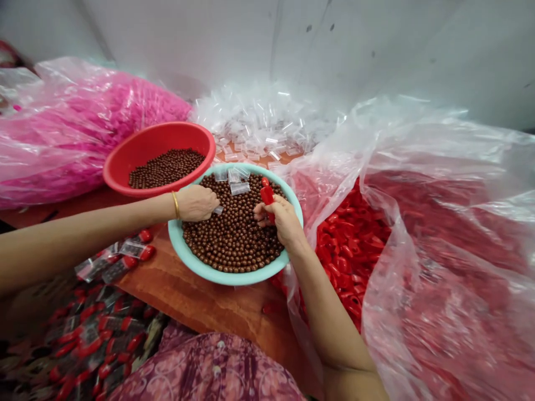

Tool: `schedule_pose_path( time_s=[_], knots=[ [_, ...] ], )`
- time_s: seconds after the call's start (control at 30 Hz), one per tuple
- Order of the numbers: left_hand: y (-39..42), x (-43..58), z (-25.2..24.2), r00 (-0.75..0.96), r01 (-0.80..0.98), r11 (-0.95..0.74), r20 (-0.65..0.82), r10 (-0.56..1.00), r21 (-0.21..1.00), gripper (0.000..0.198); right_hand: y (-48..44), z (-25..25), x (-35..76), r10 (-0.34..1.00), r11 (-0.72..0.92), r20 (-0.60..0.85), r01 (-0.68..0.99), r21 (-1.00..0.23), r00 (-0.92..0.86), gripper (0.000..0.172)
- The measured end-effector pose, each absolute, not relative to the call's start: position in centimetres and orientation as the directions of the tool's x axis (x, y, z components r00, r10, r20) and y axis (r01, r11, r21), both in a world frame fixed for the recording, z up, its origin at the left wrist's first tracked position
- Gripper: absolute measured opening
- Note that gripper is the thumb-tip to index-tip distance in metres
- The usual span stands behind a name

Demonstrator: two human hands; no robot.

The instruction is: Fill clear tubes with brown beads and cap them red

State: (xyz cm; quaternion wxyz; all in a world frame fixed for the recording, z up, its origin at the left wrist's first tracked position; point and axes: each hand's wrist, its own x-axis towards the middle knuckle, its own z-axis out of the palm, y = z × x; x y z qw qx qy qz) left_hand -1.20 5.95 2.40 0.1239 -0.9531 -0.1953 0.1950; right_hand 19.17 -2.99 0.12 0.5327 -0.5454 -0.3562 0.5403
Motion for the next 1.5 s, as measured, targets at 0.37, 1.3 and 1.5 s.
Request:
schedule_pose_path(
  time_s=[0.37,1.3,1.5],
  knots=[
    [4.1,5.1,-0.9,0.682,0.716,-0.579,-0.217,0.698,0.390,0.013,-3.0,-0.4,19.1,0.984,-0.097,-0.111,-0.109,-0.989,0.138,0.021],
    [1.8,0.7,-0.1,0.771,-0.075,0.229,-0.089,0.630,0.970,0.037,-3.8,0.4,17.5,0.962,0.144,0.169,0.130,-0.981,0.213,0.039],
    [1.7,0.9,-0.1,0.787,-0.064,0.190,-0.067,0.614,0.980,0.030,-3.9,-0.3,17.0,0.971,0.107,0.115,0.051,-0.993,0.209,0.037]
  ],
)
